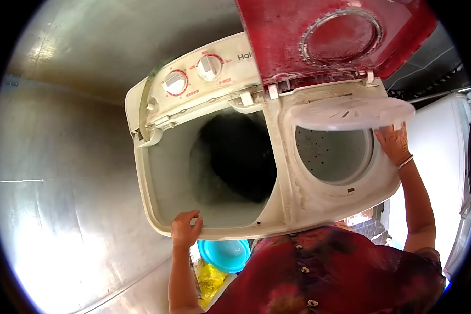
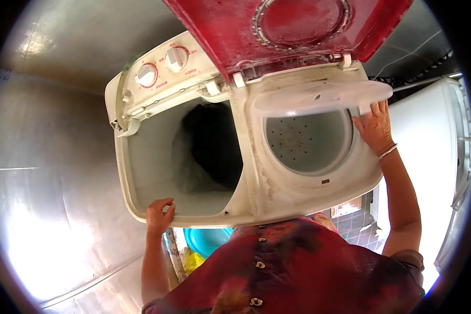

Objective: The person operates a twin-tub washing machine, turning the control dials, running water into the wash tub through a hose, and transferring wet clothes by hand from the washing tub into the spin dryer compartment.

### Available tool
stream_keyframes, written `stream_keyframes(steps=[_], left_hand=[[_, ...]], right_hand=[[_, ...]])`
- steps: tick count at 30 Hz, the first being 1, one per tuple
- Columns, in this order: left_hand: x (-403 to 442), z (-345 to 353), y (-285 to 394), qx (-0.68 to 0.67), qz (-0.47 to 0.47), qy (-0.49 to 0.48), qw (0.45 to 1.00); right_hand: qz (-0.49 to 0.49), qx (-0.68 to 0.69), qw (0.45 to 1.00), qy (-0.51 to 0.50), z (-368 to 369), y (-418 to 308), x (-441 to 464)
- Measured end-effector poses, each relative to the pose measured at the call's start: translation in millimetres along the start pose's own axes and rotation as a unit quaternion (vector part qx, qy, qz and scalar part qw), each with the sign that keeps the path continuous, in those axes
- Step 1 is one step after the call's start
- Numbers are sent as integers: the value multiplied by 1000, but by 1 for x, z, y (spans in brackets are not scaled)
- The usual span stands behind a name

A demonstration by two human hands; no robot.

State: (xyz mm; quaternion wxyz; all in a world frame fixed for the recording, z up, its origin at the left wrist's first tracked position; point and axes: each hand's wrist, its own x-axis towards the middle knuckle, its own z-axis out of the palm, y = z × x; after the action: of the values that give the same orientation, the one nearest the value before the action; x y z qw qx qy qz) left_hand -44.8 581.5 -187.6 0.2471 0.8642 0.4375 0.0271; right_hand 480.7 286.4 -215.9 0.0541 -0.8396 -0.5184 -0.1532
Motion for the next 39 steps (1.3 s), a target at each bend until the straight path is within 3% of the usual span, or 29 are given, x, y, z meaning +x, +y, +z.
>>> stream_keyframes(steps=[7, 15, 19, 21, 25, 27, 28, 30, 31, 33, 34, 36, 37, 39], left_hand=[[3, -4, 2, 23, -8, -30, 999], [58, -4, -2, 64, 25, -54, 996], [109, 37, -20, 99, 64, -64, 991], [136, 62, -12, 145, 31, -157, 976], [163, 136, -4, 105, 45, -176, 978], [166, 162, 21, 57, 72, -91, 992], [169, 171, 34, 53, 75, -98, 991], [171, 184, 53, 159, 69, -210, 962], [170, 190, 53, 156, 74, -215, 961], [151, 202, 38, 307, 274, -296, 862], [139, 206, 19, 312, 276, -302, 857], [133, 204, -15, 362, 356, -340, 792], [136, 196, -26, 367, 356, -339, 790], [140, 166, -37, 334, 232, -375, 833]], right_hand=[[-9, -35, 999, -8, -12, -10, 38], [90, -8, 993, -73, -6, -31, 37], [80, -3, 996, -36, -5, -29, 34], [83, -20, 996, -34, -1, -25, 33], [82, -21, 995, -48, -2, -25, 32], [77, -23, 996, -47, 3, -19, 28], [67, -18, 997, -39, 6, -17, 27], [77, -30, 995, -55, 7, -15, 25], [85, -40, 993, -66, 7, -13, 24], [89, -44, 993, -70, 10, -8, 23], [92, -45, 993, -65, 11, -9, 21], [81, -53, 994, -52, 11, -11, 22], [66, -62, 995, -41, 10, -12, 22], [80, -29, 996, -34, 5, -20, 30]])
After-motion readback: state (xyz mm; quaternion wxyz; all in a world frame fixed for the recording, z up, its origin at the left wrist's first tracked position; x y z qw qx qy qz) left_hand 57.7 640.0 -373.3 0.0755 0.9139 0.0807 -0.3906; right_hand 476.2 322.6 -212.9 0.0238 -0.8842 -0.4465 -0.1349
